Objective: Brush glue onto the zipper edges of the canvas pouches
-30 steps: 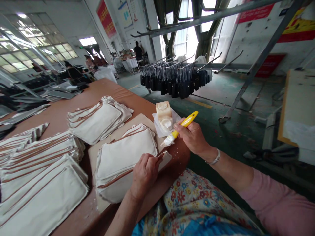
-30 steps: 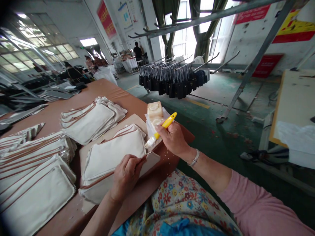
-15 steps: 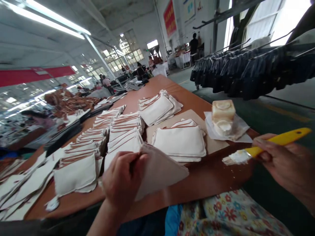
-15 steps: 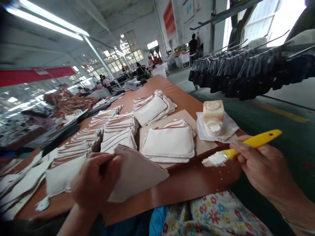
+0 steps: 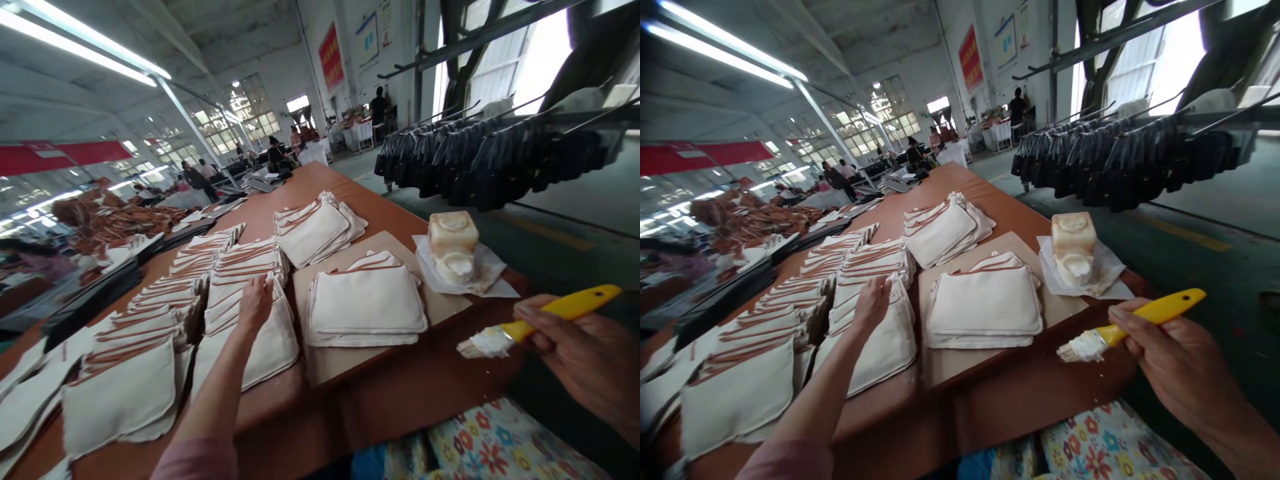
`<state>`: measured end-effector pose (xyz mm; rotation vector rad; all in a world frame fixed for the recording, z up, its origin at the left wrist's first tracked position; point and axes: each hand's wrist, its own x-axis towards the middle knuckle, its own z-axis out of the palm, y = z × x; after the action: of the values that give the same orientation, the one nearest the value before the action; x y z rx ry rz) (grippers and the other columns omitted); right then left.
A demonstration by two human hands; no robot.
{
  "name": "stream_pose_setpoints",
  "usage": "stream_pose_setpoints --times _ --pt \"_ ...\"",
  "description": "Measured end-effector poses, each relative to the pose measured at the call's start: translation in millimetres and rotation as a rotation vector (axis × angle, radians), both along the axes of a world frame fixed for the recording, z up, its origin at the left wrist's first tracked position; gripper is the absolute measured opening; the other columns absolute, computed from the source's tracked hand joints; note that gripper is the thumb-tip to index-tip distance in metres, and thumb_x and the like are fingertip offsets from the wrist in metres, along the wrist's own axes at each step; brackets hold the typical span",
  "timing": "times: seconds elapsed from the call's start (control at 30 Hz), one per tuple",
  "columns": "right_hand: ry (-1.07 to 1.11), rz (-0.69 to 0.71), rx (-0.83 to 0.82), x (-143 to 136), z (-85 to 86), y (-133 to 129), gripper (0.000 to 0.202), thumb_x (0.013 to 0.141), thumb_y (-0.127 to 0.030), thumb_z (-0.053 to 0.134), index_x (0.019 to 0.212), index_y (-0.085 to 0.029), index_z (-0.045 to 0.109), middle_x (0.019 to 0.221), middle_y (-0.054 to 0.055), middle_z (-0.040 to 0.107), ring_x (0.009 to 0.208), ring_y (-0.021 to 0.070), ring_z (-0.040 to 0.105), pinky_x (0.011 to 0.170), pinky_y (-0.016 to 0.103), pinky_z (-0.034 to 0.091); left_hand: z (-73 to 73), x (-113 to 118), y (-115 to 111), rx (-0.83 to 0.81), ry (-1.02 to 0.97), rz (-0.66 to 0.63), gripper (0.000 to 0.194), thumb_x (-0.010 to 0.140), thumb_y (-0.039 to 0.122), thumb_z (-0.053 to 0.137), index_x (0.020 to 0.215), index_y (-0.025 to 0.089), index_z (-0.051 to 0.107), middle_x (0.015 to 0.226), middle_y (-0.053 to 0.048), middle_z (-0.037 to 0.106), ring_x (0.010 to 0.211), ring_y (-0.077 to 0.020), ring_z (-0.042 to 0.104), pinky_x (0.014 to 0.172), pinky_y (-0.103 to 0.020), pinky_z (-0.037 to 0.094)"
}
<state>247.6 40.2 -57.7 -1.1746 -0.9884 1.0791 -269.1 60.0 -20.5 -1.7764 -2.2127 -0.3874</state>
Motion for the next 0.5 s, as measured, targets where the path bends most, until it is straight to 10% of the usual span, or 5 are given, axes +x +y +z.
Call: stream_pose_setpoints --times 0.3,0.5 --pt "0.253 -0.039 -0.089 17.1 -10.1 13.5 0.023 0.079 -0.041 0.081 0.077 -0.023 0.066 0.058 -0.003 0.043 0.056 0.0144 0.04 0.051 0.026 0.037 -50.5 199.0 119.3 -0.269 -0.133 -0.498 0.025 0.095 0.039 0.054 0.11 0.025 0.069 0.114 -0.007 0.068 0.107 -0.021 0.061 0.092 -0.031 0.044" --pt "0.269 -0.046 -0.052 39.1 -17.8 12.0 0.027 0.08 -0.04 0.08 0.073 -0.021 0.063 0.058 -0.004 0.043 0.056 0.0139 0.039 0.052 0.027 0.037 -61.8 252.3 158.5 -0.402 -0.205 -0.462 0.026 0.086 0.036 0.063 0.099 0.017 0.075 0.104 -0.013 0.07 0.098 -0.0255 0.064 0.085 -0.034 0.045"
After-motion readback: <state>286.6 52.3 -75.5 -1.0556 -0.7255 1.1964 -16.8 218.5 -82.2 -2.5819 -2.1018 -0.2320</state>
